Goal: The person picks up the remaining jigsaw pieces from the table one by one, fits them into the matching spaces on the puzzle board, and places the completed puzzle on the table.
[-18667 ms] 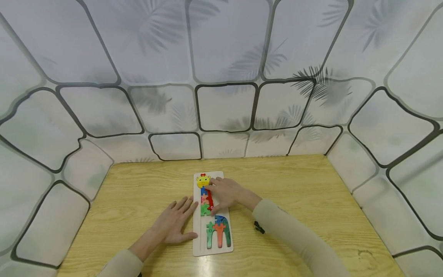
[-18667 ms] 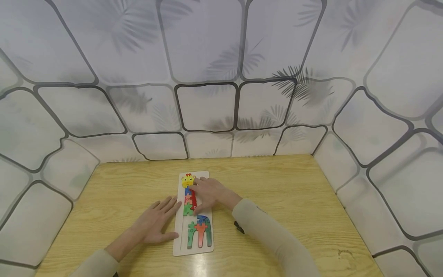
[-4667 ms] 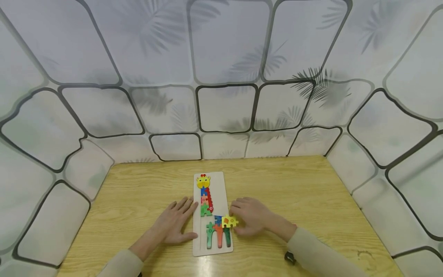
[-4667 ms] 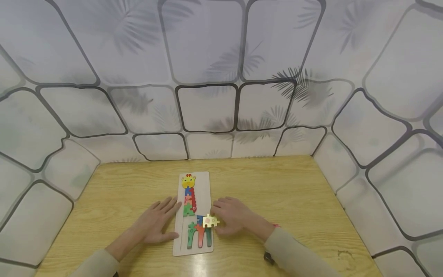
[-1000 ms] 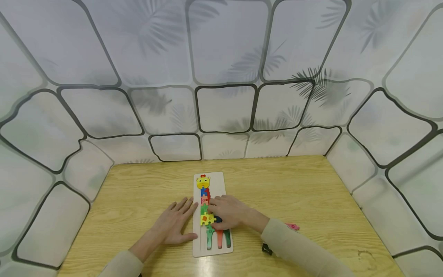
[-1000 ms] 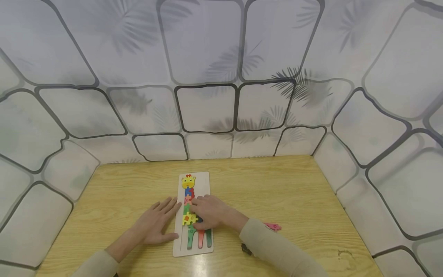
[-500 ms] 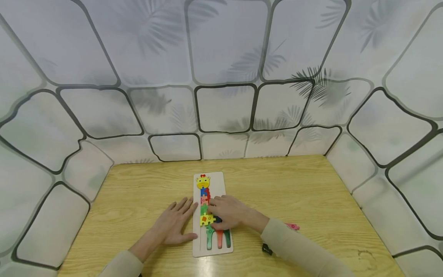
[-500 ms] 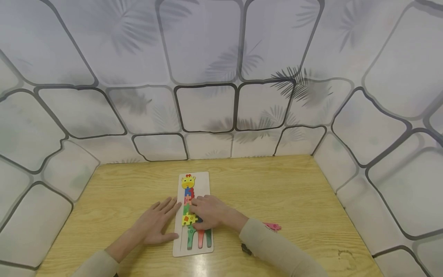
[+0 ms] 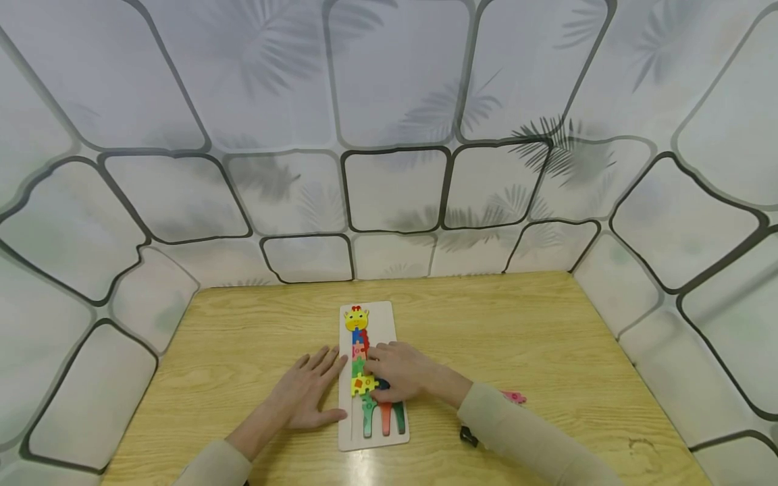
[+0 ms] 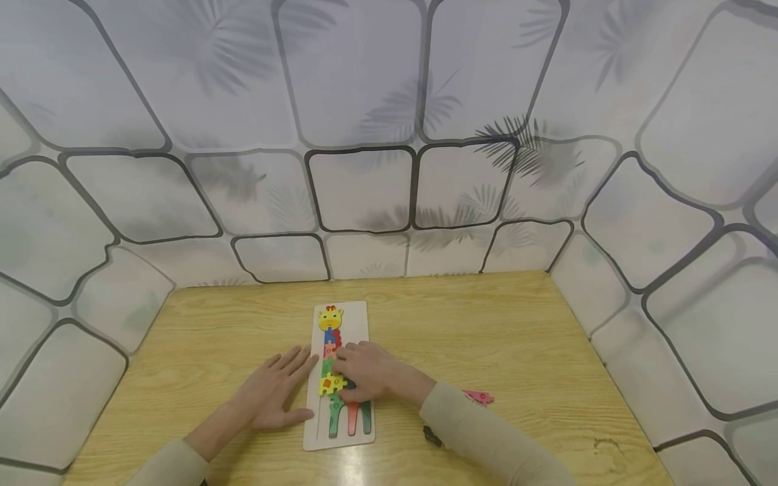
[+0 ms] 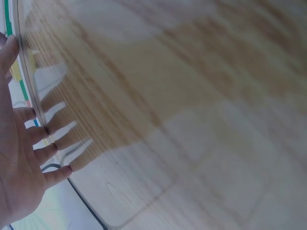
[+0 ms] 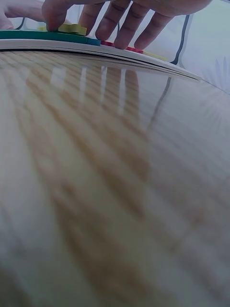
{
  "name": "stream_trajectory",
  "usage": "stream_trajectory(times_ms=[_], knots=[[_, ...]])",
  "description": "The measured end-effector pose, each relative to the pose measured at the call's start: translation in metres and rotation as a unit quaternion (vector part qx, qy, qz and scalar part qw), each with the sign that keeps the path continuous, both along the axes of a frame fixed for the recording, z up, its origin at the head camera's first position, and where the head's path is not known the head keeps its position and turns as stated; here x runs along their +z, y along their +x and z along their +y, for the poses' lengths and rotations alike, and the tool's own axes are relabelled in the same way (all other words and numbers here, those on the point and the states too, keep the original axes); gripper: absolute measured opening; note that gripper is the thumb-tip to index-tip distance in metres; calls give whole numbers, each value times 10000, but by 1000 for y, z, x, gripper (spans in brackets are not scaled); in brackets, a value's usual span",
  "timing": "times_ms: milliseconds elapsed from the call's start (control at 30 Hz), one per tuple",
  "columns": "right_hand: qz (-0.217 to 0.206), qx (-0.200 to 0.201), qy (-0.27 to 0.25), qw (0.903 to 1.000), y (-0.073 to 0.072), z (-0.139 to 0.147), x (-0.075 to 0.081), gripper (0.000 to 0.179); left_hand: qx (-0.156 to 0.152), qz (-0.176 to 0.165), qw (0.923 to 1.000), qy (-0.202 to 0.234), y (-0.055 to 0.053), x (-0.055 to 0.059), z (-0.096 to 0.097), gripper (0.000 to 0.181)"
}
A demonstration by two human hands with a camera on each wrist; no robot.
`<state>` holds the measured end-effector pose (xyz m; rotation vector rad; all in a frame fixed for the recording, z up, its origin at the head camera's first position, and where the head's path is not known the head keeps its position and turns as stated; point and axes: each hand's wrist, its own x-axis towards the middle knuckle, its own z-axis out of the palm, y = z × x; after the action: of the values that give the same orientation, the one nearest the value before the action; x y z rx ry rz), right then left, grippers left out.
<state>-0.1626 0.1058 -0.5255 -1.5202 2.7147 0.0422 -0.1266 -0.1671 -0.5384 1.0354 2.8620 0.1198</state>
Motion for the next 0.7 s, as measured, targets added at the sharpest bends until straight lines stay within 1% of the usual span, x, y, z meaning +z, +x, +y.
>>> stream_trajectory(times_ms=[367, 700], knots=[[-113, -37, -18, 9999, -1, 2, 0, 39, 31, -23, 10000, 19, 0, 1, 0, 103], [-111, -64, -27, 9999, 0, 3, 0, 39, 48, -10, 10000, -3, 0, 1, 1, 103]])
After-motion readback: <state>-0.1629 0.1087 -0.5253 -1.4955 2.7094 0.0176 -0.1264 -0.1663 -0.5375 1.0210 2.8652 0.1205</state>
